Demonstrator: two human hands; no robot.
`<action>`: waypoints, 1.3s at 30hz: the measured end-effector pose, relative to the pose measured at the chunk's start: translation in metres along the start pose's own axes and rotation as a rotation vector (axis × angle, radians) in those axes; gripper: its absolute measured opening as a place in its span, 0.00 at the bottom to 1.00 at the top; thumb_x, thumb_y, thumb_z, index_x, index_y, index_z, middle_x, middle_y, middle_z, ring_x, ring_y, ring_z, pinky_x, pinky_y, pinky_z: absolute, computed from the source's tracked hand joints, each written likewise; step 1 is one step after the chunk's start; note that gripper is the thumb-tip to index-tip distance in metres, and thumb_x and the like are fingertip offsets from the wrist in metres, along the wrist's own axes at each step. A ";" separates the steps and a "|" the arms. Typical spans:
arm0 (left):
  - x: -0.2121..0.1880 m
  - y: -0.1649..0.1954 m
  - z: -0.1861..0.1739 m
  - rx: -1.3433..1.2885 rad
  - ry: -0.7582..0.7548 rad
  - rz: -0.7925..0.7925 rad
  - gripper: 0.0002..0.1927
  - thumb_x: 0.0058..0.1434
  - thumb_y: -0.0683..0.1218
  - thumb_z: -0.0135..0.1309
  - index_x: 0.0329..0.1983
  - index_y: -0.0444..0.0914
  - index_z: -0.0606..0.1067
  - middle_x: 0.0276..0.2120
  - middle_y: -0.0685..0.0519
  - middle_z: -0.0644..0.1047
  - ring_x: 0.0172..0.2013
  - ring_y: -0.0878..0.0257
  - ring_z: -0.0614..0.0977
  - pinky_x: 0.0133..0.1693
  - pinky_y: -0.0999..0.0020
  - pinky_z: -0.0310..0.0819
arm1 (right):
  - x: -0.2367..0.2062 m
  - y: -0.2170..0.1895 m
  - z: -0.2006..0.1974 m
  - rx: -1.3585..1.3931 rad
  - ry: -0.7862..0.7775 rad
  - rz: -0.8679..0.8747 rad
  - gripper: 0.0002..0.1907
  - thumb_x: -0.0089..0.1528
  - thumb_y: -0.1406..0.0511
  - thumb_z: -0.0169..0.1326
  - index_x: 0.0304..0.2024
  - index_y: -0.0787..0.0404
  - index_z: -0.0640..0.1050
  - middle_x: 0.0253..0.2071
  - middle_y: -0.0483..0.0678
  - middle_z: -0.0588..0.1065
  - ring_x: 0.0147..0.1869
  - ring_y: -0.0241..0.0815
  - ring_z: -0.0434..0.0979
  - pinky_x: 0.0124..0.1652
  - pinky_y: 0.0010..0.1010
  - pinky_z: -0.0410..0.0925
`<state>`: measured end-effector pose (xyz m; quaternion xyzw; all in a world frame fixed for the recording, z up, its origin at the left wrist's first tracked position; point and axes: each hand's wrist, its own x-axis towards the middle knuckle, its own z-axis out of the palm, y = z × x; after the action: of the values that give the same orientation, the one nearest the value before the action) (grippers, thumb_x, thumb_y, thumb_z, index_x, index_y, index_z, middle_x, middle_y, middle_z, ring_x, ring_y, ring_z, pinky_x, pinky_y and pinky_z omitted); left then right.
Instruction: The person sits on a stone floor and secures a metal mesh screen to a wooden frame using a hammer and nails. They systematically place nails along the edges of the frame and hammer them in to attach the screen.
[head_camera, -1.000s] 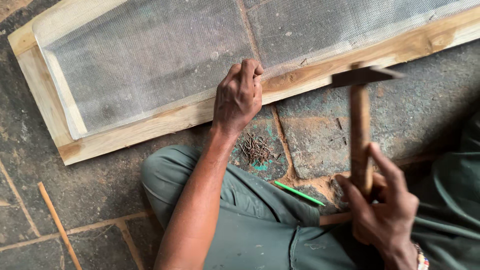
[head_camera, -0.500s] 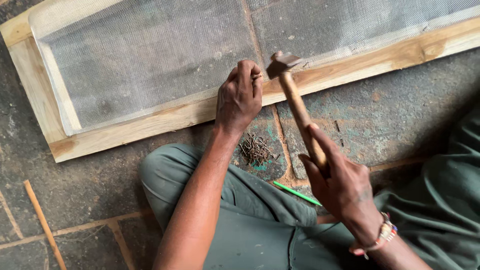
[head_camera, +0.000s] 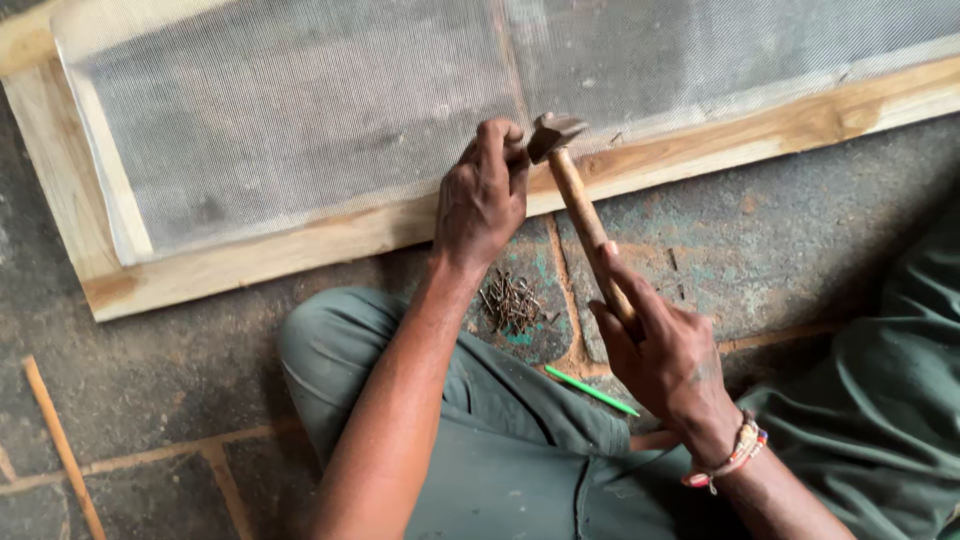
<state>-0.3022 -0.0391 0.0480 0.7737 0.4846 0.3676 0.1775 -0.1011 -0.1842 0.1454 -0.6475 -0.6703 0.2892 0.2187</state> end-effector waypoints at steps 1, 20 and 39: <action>0.001 0.001 0.000 0.003 0.029 0.014 0.17 0.68 0.36 0.51 0.54 0.37 0.60 0.36 0.44 0.80 0.32 0.58 0.84 0.29 0.67 0.82 | 0.000 0.000 0.001 0.007 0.083 -0.082 0.30 0.62 0.65 0.63 0.66 0.54 0.71 0.37 0.59 0.80 0.29 0.53 0.82 0.28 0.40 0.72; -0.011 0.011 -0.014 -0.050 -0.035 -0.214 0.31 0.69 0.33 0.46 0.71 0.38 0.51 0.44 0.43 0.81 0.43 0.52 0.86 0.42 0.61 0.84 | -0.006 0.010 0.023 0.000 0.323 -0.173 0.31 0.63 0.66 0.65 0.67 0.57 0.71 0.38 0.59 0.81 0.25 0.46 0.78 0.27 0.34 0.70; -0.004 0.015 -0.030 -0.239 0.189 -0.283 0.26 0.75 0.35 0.40 0.73 0.39 0.51 0.44 0.47 0.75 0.41 0.58 0.84 0.41 0.64 0.83 | -0.026 -0.003 0.049 0.242 0.267 -0.063 0.27 0.65 0.71 0.61 0.66 0.56 0.70 0.25 0.45 0.73 0.26 0.28 0.68 0.27 0.26 0.65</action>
<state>-0.3163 -0.0524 0.0758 0.6333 0.5560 0.4648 0.2715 -0.1347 -0.2153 0.1137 -0.6277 -0.6155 0.2725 0.3911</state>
